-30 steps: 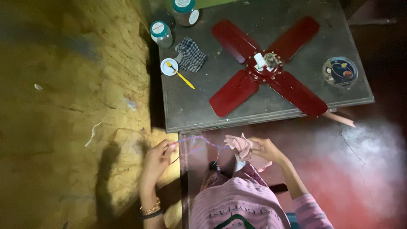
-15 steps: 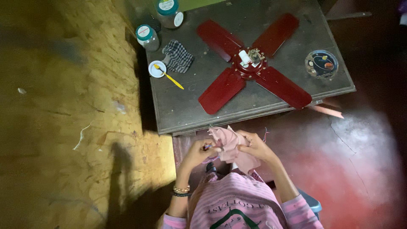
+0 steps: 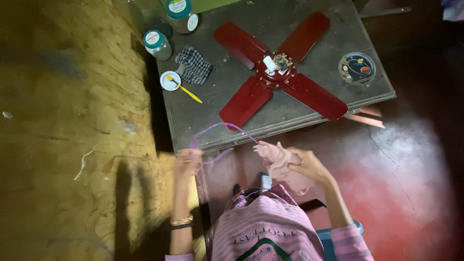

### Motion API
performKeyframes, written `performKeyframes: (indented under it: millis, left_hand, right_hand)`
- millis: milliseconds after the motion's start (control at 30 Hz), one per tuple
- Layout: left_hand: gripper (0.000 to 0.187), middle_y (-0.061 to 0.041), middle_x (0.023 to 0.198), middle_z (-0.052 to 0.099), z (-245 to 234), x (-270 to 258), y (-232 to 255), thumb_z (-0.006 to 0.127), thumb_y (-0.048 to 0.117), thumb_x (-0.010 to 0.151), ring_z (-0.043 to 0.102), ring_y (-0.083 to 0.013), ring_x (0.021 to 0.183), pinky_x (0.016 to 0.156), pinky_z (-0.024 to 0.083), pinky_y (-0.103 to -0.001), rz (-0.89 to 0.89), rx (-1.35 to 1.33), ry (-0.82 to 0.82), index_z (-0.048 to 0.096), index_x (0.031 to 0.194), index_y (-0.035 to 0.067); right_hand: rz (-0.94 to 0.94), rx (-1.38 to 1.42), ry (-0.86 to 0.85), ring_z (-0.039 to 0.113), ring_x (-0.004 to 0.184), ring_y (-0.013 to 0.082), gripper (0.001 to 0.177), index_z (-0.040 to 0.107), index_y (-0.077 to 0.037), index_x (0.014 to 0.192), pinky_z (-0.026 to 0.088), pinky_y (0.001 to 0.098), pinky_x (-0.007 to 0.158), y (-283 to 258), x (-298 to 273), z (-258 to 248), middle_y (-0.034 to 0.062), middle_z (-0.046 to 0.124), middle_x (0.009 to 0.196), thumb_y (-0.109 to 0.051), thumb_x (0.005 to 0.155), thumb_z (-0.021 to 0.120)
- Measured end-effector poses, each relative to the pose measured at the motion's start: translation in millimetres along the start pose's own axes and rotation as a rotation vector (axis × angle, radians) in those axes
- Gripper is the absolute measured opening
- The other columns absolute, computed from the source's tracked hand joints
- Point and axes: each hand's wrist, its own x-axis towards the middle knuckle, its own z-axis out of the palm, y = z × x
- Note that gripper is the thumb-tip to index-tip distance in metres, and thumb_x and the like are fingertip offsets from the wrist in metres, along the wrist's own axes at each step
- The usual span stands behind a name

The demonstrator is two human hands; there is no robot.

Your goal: The person wipes the red ceiling fan with a cloth, then manipulates the internal wiring and components at the fan's hub. They open a drawer to retrieve a tool and continue adjusting the fan's internal parts.

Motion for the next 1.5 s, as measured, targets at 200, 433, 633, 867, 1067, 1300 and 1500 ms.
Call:
performKeyframes:
  millis: [200, 433, 633, 867, 1067, 1300, 1500]
  left_hand:
    - [0.031, 0.005, 0.076, 0.062, 111, -33, -9, 0.062, 0.035, 0.098, 0.042, -0.0034, 0.054, 0.045, 0.030, -0.019, -0.301, 0.022, -0.258, 0.074, 0.124, 0.024]
    - [0.032, 0.003, 0.071, 0.067, 94, -19, 18, 0.080, 0.031, 0.085, 0.045, -0.0012, 0.048, 0.038, 0.033, -0.015, -0.392, -0.455, -0.052, 0.074, 0.106, 0.007]
    - [0.029, 0.002, 0.076, 0.064, 2, -6, 41, 0.077, 0.026, 0.094, 0.051, -0.0026, 0.056, 0.046, 0.037, -0.014, 0.024, -0.576, 0.251, 0.071, 0.114, 0.004]
    - [0.035, 0.006, 0.076, 0.065, 9, -10, 22, 0.075, 0.030, 0.088, 0.046, -0.0023, 0.056, 0.046, 0.033, -0.017, -0.102, -0.043, -0.044, 0.075, 0.121, 0.017]
    - [0.028, 0.003, 0.089, 0.066, 101, -32, -47, 0.081, 0.017, 0.088, 0.055, -0.0054, 0.076, 0.065, 0.045, -0.023, 0.223, 0.355, -0.520, 0.074, 0.112, 0.006]
    - [0.020, 0.002, 0.084, 0.068, 107, -29, -67, 0.079, 0.014, 0.087, 0.057, -0.0075, 0.073, 0.066, 0.048, -0.028, 0.048, 0.399, -0.606, 0.073, 0.103, 0.004]
    - [0.012, 0.007, 0.087, 0.073, 59, -13, -45, 0.074, 0.014, 0.083, 0.065, -0.0032, 0.078, 0.074, 0.054, -0.026, 0.013, 0.213, -0.477, 0.078, 0.093, 0.009]
  right_hand:
    - [-0.223, -0.145, -0.128, 0.071, 0.082, 0.0298, 0.061, 0.064, -0.008, 0.133, 0.056, 0.0407, 0.083, -59, 13, 45, 0.0196, 0.075, 0.105, -0.020, 0.075, 0.080]
    - [-0.309, -0.232, -0.216, 0.071, 0.091, 0.0351, 0.065, 0.060, -0.010, 0.134, 0.044, 0.0475, 0.092, -55, 12, 52, 0.0173, 0.074, 0.116, -0.024, 0.075, 0.081]
    - [0.087, -0.298, -0.235, 0.078, 0.081, 0.0277, 0.061, 0.062, -0.020, 0.134, 0.062, 0.0368, 0.080, 3, -4, 14, 0.0153, 0.078, 0.095, -0.032, 0.075, 0.077]
    - [-0.014, -0.245, -0.020, 0.075, 0.078, 0.0305, 0.065, 0.064, -0.011, 0.131, 0.059, 0.0387, 0.075, -5, -9, -7, 0.0194, 0.075, 0.098, -0.025, 0.069, 0.078]
    - [-0.008, -0.219, -0.127, 0.065, 0.063, 0.0306, 0.063, 0.065, -0.013, 0.133, 0.056, 0.0381, 0.067, -64, 6, 24, 0.0218, 0.073, 0.087, -0.022, 0.072, 0.077]
    - [-0.175, 0.039, -0.152, 0.068, 0.082, 0.0176, 0.057, 0.065, -0.002, 0.129, 0.057, 0.0345, 0.079, -64, 4, 22, 0.0177, 0.077, 0.099, -0.016, 0.075, 0.076]
    - [-0.091, -0.080, -0.204, 0.073, 0.082, 0.0173, 0.056, 0.067, -0.006, 0.127, 0.058, 0.0350, 0.079, -39, 3, 1, 0.0153, 0.078, 0.102, -0.018, 0.073, 0.076]
